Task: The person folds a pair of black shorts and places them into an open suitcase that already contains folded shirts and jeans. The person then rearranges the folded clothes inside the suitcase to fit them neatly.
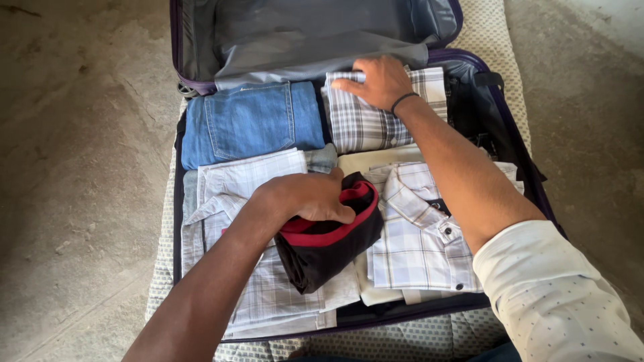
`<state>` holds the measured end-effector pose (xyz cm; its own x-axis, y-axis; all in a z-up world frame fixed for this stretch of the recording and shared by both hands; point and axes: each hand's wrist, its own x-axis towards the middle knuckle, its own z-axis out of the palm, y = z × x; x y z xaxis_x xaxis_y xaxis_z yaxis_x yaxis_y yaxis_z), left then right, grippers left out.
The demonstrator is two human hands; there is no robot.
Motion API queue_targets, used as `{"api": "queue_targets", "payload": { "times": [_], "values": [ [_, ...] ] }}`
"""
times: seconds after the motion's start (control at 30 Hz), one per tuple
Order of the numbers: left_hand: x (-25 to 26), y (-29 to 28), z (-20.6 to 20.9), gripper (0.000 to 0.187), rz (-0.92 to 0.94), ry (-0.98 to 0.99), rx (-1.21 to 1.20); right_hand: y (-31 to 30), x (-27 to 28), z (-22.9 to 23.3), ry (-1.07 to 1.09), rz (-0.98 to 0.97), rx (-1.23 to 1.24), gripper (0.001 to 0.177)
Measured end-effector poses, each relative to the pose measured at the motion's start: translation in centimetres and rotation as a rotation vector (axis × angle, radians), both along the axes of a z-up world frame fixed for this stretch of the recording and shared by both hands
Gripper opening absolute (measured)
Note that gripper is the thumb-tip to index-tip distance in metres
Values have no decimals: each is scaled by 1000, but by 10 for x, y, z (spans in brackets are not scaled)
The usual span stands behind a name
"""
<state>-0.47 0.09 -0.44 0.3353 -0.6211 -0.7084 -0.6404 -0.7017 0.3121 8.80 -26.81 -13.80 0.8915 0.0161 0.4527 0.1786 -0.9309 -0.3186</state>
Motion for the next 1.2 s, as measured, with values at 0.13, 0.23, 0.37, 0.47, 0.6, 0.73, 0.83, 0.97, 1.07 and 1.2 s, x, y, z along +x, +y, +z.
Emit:
{"api": "queue_targets", "payload": {
  "times": [0.13, 0.23, 0.37, 0.47, 0.6, 0.73, 0.83, 0.97, 1.07, 1.2],
  "values": [
    [-4, 9, -5, 87, 57, 4, -10, -8, -2, 1, 71, -135, 105, 75],
    [-6, 10, -4, 91, 76, 19, 26, -10, 0, 2, 28, -148, 102, 75],
    [-9, 13, -2, 90, 89, 11, -40, -6, 7, 0, 31, -57, 25, 75],
    [-9, 16, -2, 90, 97, 16, -61, 2, 15, -5, 182, -60, -40, 75],
    [-8, 16, -2, 87, 109, 24, -39, 6, 17, -7, 220, -4, 156, 66],
    [-5, 19, -5, 83, 102, 40, -96, 0, 15, 1, 45, -60, 223, 58],
    [-4, 22, -10, 82, 82, 16, -130, 0, 14, 3, 158, 13, 204, 59],
    [-3, 23, -11, 79, 87, 40, -141, 23, 15, -3, 128, 31, -14, 65],
    [-4, 24, -14, 82, 104, 39, -149, 34, 13, -9, 58, -83, -166, 75],
    [-3, 22, -16, 78, 102, 20, -142, 36, 14, -8, 78, -119, -235, 76]
  ]
}}
